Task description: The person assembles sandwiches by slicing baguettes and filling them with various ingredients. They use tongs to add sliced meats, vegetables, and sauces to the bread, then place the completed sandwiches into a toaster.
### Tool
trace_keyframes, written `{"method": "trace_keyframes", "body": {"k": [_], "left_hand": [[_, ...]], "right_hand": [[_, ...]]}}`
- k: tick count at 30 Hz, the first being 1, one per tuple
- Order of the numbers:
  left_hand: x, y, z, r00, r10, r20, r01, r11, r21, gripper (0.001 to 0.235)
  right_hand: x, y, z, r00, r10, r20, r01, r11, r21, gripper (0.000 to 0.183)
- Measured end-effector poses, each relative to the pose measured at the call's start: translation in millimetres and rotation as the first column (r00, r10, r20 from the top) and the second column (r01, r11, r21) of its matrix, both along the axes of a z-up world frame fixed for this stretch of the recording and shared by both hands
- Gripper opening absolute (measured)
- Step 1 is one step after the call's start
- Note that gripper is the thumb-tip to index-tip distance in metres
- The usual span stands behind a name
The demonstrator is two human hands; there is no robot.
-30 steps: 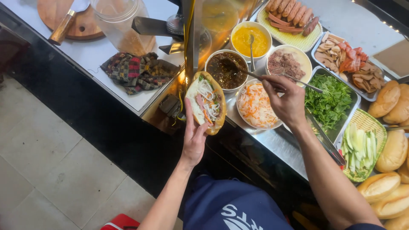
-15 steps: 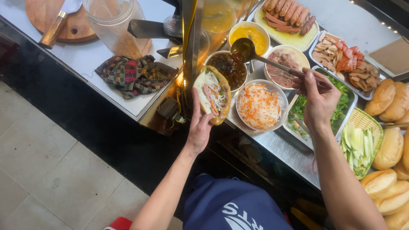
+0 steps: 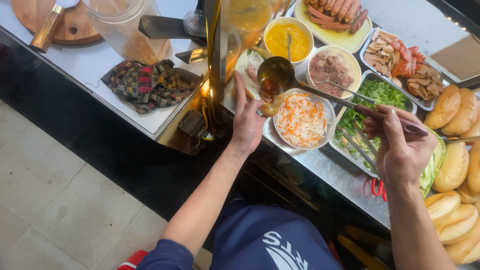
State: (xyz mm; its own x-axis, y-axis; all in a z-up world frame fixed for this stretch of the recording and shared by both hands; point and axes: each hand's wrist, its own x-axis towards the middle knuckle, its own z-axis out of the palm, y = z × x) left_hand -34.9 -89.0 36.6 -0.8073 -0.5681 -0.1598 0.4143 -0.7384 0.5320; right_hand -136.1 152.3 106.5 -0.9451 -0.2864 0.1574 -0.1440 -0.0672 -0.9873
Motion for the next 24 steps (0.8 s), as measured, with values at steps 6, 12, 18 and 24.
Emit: {"method": "trace_keyframes", "body": {"k": [6, 12, 18, 24], "left_hand": [[14.7, 6.1, 20.6, 0.997, -0.027, -0.074, 0.025, 0.999, -0.038, 0.093], [42.2, 16.3, 51.9, 0.992, -0.067, -0.111, 0.054, 0.991, -0.119, 0.095], [64.5, 22.7, 54.1, 0.986, -0.112, -0.125, 0.081, 0.97, -0.227, 0.09], [53.3, 7.3, 41.2, 0.988, -0.112, -0.105, 0.089, 0.976, -0.199, 0.089]], "right_hand": [[3.6, -4.1, -0.8, 0.991, 0.058, -0.12, -0.06, 0.998, -0.015, 0.028], [-3.9, -22.7, 4.3, 0.961, 0.02, -0.277, -0.047, 0.995, -0.091, 0.034], [4.9, -32.3, 17.8, 0.825, 0.129, -0.551, -0.113, 0.992, 0.063, 0.034], [15.6, -9.7, -3.3, 0.905, 0.017, -0.424, -0.053, 0.996, -0.073, 0.031]]}}
